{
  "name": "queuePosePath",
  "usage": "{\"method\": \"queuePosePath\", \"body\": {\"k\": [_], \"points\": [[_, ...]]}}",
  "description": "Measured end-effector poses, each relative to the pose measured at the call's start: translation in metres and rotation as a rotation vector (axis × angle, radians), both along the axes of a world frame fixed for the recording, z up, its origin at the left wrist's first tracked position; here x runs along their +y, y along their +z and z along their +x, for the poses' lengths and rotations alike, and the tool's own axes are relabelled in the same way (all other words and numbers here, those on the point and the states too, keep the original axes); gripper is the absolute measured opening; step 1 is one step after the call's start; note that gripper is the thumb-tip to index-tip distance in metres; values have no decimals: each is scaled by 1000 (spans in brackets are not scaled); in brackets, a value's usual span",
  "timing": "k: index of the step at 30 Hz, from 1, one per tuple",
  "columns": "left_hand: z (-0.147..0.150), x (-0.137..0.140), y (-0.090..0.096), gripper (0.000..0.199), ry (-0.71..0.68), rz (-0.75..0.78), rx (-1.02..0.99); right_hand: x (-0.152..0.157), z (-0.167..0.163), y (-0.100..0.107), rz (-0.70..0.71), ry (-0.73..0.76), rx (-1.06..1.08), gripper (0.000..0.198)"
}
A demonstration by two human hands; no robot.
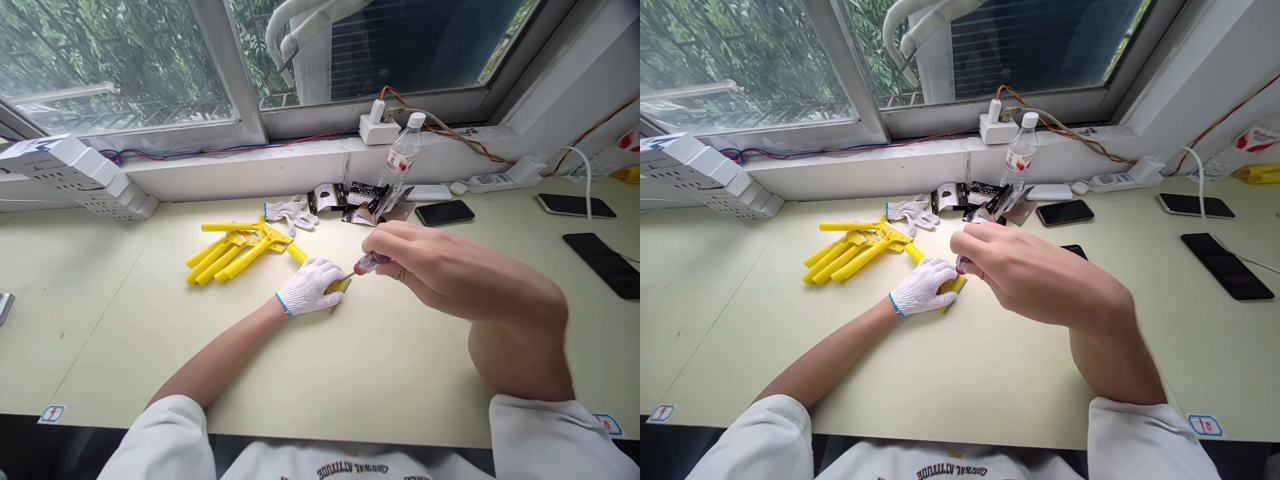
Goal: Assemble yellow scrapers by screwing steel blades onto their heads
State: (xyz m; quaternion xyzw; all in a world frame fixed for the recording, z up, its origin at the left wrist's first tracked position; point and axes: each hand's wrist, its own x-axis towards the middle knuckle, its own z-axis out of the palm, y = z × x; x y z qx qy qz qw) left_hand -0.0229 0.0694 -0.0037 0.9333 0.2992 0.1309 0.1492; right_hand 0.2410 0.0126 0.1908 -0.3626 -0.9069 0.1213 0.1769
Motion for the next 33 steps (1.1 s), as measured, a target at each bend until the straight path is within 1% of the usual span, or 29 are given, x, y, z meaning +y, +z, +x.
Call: {"method": "queuePosePath", "body": {"k": [4, 6, 8, 12, 14, 16, 19, 20, 21, 22, 24, 25, 26, 27, 29, 31, 33], "points": [[0, 0, 1, 29, 7, -15, -10, 0, -1, 0, 36, 29, 46, 29], [0, 0, 2, 28, 7, -22, -12, 4, -7, -4, 79, 14, 56, 26], [1, 0, 1, 27, 13, -20, -17, 10, -18, -11, 114, -9, 106, 23], [1, 2, -3, 32, 12, -5, -14, 20, -42, -33, 126, -75, 346, 18], [1, 3, -5, 33, 8, 1, -8, 23, -49, -41, 94, -101, 439, 14], [1, 3, -6, 31, 9, 11, -7, 24, -51, -43, 22, -109, 487, 12], [1, 1, -2, 26, 13, 20, -7, 23, -46, -35, -100, -91, 431, 7], [1, 0, 0, 24, 14, 15, -1, 22, -42, -31, -109, -104, 384, 8], [2, -1, 2, 23, 13, 7, 8, 20, -39, -28, -90, -150, 330, 13], [2, -1, 4, 22, 10, -2, 17, 19, -36, -25, -44, -236, 279, 19], [2, -2, 6, 22, 3, -9, 27, 17, -29, -22, 92, -465, 183, 37], [1, -2, 7, 24, 1, -6, 27, 15, -25, -21, 145, -544, 139, 44], [1, -2, 7, 25, 2, -3, 25, 14, -22, -20, 167, -561, 100, 47], [1, -2, 6, 26, 5, 0, 23, 13, -19, -19, 154, -512, 73, 47], [0, -2, 4, 26, 9, 6, 18, 12, -13, -14, 76, -296, 57, 37], [-1, -1, 2, 27, 9, 11, 10, 13, -8, -9, 19, -81, 101, 22], [-1, -1, 0, 28, 7, 14, 2, 14, -6, -5, -7, 44, 173, 17]]}}
